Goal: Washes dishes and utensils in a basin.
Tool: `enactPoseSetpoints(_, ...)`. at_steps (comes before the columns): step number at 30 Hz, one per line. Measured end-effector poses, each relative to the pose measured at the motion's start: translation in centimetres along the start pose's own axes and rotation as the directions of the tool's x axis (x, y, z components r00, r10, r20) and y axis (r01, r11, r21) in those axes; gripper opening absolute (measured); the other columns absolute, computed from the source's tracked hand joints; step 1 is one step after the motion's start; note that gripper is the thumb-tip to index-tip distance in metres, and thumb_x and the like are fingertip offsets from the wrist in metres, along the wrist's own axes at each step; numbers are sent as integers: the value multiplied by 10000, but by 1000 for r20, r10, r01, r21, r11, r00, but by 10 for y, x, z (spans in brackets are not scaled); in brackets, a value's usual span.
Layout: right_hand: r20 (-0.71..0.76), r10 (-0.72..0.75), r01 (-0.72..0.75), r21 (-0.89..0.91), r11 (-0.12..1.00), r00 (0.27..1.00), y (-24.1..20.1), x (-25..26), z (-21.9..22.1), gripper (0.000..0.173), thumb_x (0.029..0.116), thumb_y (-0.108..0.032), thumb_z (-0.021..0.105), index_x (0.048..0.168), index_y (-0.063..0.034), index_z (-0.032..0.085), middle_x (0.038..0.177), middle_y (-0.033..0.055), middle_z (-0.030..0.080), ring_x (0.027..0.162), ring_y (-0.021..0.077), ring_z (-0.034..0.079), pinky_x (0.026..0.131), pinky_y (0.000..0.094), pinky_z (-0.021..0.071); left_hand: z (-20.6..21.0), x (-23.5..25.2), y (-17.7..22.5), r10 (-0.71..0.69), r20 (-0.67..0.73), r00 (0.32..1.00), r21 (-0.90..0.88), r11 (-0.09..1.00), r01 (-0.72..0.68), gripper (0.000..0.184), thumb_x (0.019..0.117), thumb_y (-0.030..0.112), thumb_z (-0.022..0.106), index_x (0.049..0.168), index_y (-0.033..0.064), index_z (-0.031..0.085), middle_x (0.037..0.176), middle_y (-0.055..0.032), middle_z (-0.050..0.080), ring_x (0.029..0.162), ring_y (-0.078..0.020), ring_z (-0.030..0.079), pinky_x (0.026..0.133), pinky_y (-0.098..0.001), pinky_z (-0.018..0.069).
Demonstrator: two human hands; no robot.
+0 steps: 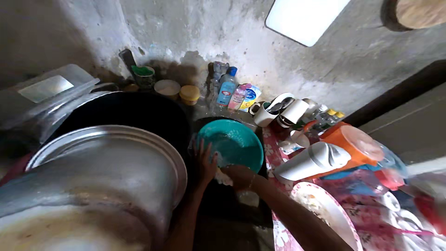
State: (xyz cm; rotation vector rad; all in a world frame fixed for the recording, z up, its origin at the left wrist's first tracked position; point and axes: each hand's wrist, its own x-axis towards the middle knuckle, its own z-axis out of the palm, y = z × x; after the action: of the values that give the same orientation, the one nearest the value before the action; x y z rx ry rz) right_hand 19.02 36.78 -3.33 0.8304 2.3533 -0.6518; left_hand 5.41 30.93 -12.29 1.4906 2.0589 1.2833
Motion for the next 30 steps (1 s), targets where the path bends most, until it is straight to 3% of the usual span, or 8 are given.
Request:
enactPoseSetpoints(4, -185, -87, 73, -82, 994, 979, 11, -36, -14, 441, 974, -126, 666, 1385, 9, 584, 1346, 311, 590, 1250, 492, 573, 1016, 658, 446, -31, -6, 16, 174, 453, 874, -19, 982, -186, 396, 1013, 319, 636, 1240, 8, 727, 1320, -181, 685, 1426, -423, 464, 1213, -709, 25)
enactPoseSetpoints(7, -353, -228, 148, -240, 959, 907, 19, -55, -23, 357, 954, -126, 679, 1265, 44, 643, 1235, 317, 644, 1175, 502, 615, 972, 658, 470, -47, -4, 42, 115, 630, 768, 65, 978, -200, 488, 965, 346, 721, 1245, -52, 682, 1274, -259, 669, 1333, -427, 541, 1222, -618, 207)
enactPoseSetpoints(9, -445, -286, 152, -313, 938, 849, 18, -69, -34, 354, 893, 3, 686, 1242, 52, 660, 1228, 318, 649, 1184, 512, 609, 988, 666, 459, -47, -5, 56, 116, 609, 785, 52, 981, -185, 347, 1014, 179, 635, 1234, -87, 670, 1212, -304, 677, 1229, -461, 607, 1126, -594, 387)
enactPoseSetpoints(11, -531, -298, 142, -315, 939, 793, 22, -81, -51, 378, 863, 42, 690, 1239, 67, 655, 1230, 319, 649, 1191, 514, 604, 995, 664, 452, -42, -8, 69, 100, 538, 837, 4, 993, -122, 354, 1040, 184, 594, 1252, -92, 655, 1179, -314, 681, 1162, -463, 647, 1047, -606, 459)
enactPoseSetpoints(22, -954, 12, 143, 57, 988, 298, 26, -93, -58, 702, 878, -302, 800, 1355, 134, 525, 1239, 338, 635, 1133, 473, 647, 1001, 591, 502, -55, -4, 121, -104, 254, 962, -222, 961, 163, 429, 1088, 214, 503, 1380, -97, 551, 1302, -296, 631, 1257, -371, 606, 1107, -490, 440)
enactPoseSetpoints(24, -950, -45, 190, 16, 982, 309, 12, -84, -38, 755, 898, -393, 727, 1395, 127, 497, 1329, 333, 591, 1214, 459, 606, 1040, 575, 481, -53, -4, 127, -125, 169, 978, -305, 936, 172, 425, 1077, 160, 505, 1405, -110, 523, 1326, -301, 620, 1270, -363, 603, 1119, -476, 441)
enactPoseSetpoints(27, -937, -106, 171, -51, 984, 334, 0, -60, -20, 522, 1011, -302, 513, 1347, 89, 596, 1394, 328, 569, 1311, 504, 543, 1091, 628, 418, -57, -8, 138, -201, 131, 971, -345, 909, 234, 371, 1060, 101, 520, 1351, -128, 547, 1264, -309, 636, 1210, -364, 624, 1072, -475, 468)
enactPoseSetpoints(30, -888, 156, 178, 254, 951, 433, 13, -53, -52, 390, 1087, -161, 428, 1324, 89, 610, 1335, 309, 608, 1273, 431, 582, 1108, 548, 425, -59, -19, 144, -229, 151, 962, -328, 906, 267, 413, 1090, 195, 502, 1354, -118, 559, 1280, -301, 638, 1239, -360, 615, 1092, -474, 453)
